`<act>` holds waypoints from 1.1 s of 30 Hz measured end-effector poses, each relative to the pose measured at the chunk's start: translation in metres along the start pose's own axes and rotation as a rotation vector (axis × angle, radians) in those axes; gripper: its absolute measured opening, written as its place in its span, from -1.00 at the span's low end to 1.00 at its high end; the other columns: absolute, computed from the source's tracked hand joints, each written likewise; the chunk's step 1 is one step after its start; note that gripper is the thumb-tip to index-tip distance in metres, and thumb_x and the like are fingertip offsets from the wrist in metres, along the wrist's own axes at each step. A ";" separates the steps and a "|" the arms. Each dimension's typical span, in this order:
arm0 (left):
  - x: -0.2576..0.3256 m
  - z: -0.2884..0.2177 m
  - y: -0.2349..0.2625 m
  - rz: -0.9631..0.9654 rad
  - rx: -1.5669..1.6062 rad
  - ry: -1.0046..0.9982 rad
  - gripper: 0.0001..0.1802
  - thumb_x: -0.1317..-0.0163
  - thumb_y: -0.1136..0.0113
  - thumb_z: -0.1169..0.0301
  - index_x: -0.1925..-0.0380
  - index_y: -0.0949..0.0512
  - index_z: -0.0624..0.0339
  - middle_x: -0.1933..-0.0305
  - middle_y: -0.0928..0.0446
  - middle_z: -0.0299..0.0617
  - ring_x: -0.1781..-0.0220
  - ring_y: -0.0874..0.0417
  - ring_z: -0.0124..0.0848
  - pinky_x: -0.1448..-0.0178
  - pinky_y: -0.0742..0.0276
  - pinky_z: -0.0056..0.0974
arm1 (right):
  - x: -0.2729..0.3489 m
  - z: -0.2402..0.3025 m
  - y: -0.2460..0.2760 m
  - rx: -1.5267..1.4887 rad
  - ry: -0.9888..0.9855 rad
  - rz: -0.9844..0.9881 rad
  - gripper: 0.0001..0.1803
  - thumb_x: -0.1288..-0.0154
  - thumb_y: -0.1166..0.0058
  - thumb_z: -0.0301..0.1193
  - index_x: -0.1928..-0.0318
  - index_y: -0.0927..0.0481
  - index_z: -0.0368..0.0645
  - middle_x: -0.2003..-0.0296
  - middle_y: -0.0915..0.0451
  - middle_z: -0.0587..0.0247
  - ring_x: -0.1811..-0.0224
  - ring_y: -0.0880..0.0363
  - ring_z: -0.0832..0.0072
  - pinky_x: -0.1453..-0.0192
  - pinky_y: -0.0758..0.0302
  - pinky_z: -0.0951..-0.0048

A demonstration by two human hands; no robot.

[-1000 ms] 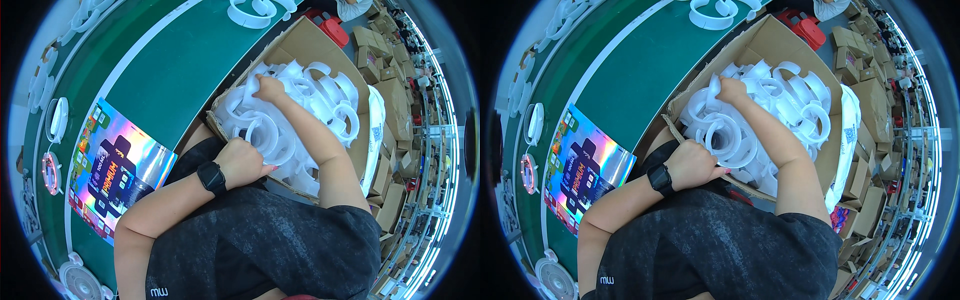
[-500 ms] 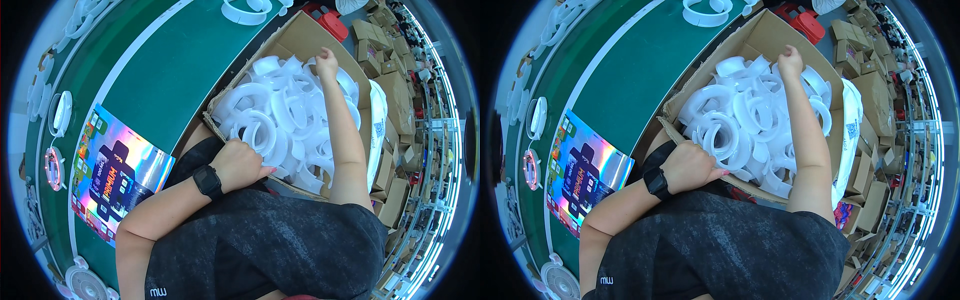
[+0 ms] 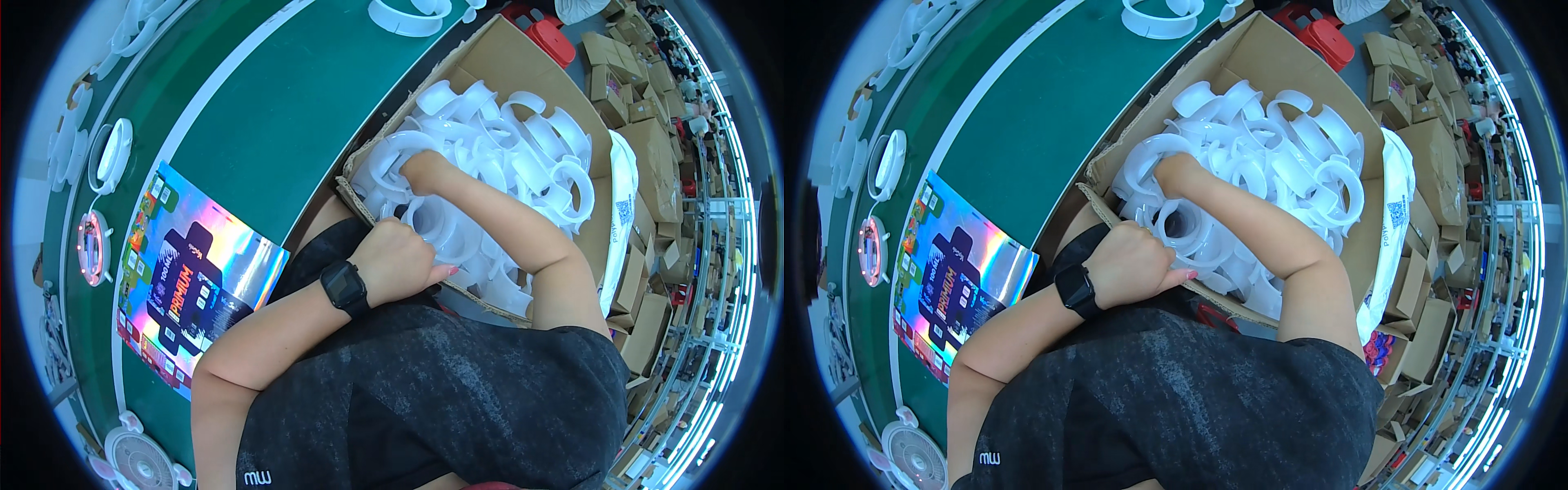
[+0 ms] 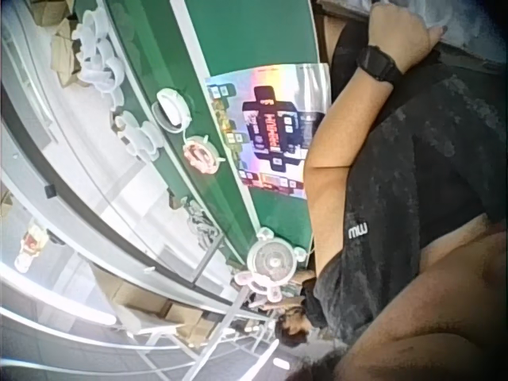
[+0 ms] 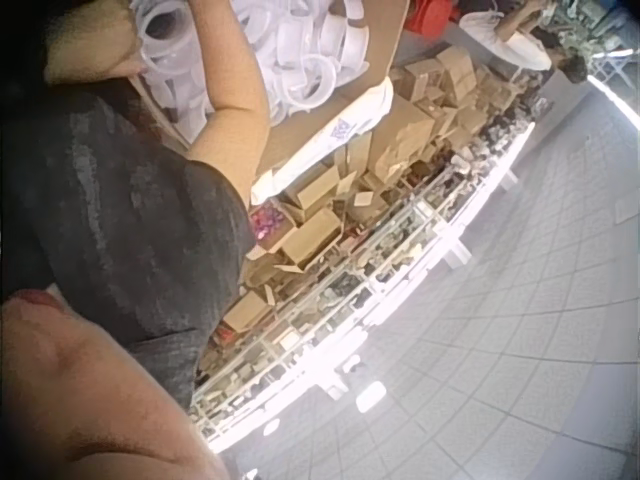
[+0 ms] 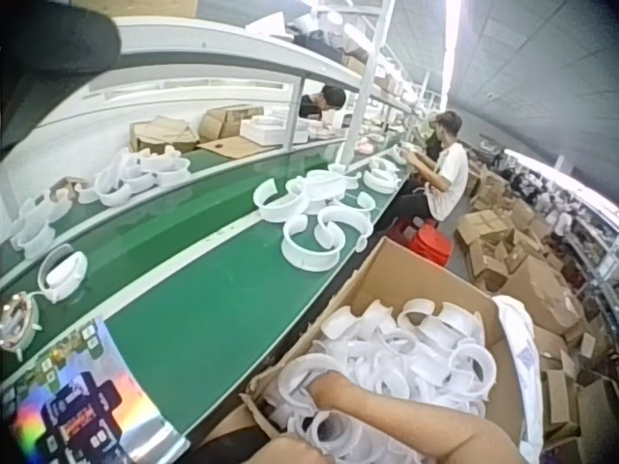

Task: Assembling LED-equipped plastic ring components on a factory production line.

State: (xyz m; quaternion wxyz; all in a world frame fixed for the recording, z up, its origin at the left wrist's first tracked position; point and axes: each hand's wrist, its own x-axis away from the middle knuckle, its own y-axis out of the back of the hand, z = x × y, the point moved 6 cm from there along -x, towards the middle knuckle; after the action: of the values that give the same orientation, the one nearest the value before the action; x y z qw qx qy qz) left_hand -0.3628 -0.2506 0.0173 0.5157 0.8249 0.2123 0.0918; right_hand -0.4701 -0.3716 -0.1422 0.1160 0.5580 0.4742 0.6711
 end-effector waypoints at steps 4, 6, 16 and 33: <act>-0.001 0.001 -0.003 0.004 -0.003 0.011 -0.41 -0.26 -0.09 -0.09 0.70 -0.61 0.17 0.71 -0.52 -0.08 0.58 -0.63 -0.13 0.37 -0.52 -0.11 | -0.029 -0.001 -0.019 0.020 0.031 0.002 -0.72 -0.03 -0.16 -0.43 0.19 -0.73 0.03 0.28 -0.70 0.14 0.13 -0.69 0.18 0.08 -0.59 0.18; -0.001 0.003 -0.003 -0.007 0.017 0.027 -0.42 -0.26 -0.10 -0.08 0.69 -0.61 0.18 0.69 -0.54 -0.07 0.56 -0.63 -0.12 0.35 -0.53 -0.10 | -0.020 -0.001 -0.006 0.047 0.052 -0.049 -0.75 -0.01 -0.16 -0.44 0.24 -0.73 0.01 0.31 -0.70 0.15 0.16 -0.69 0.17 0.12 -0.60 0.17; -0.010 0.016 0.021 -0.343 0.309 0.076 -0.31 -0.22 -0.25 0.08 -0.20 -0.34 0.34 -0.26 -0.29 0.24 -0.31 -0.34 0.05 -0.32 -0.32 0.00 | 0.172 -0.067 0.085 -0.212 -0.371 -0.994 -0.57 0.07 -0.18 -0.53 0.07 -0.67 -0.07 0.25 -0.70 0.05 0.23 -0.68 0.06 0.17 -0.58 0.19; -0.052 0.064 0.023 -0.448 0.735 0.528 -0.33 -0.06 -0.34 0.18 -0.09 -0.40 0.42 -0.04 -0.53 0.17 -0.05 -0.60 0.02 -0.15 -0.51 -0.10 | 0.241 -0.093 0.073 -0.895 -0.588 -1.117 -0.57 -0.08 -0.34 -0.38 0.03 -0.64 -0.30 0.23 -0.71 0.23 0.20 -0.63 0.55 0.10 -0.53 0.48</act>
State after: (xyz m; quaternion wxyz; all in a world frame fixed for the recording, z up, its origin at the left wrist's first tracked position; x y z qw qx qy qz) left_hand -0.3793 -0.3346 0.0125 0.1271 0.8348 0.5256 0.1035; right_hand -0.6076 -0.2921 0.0741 0.7729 0.2912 0.3187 0.4650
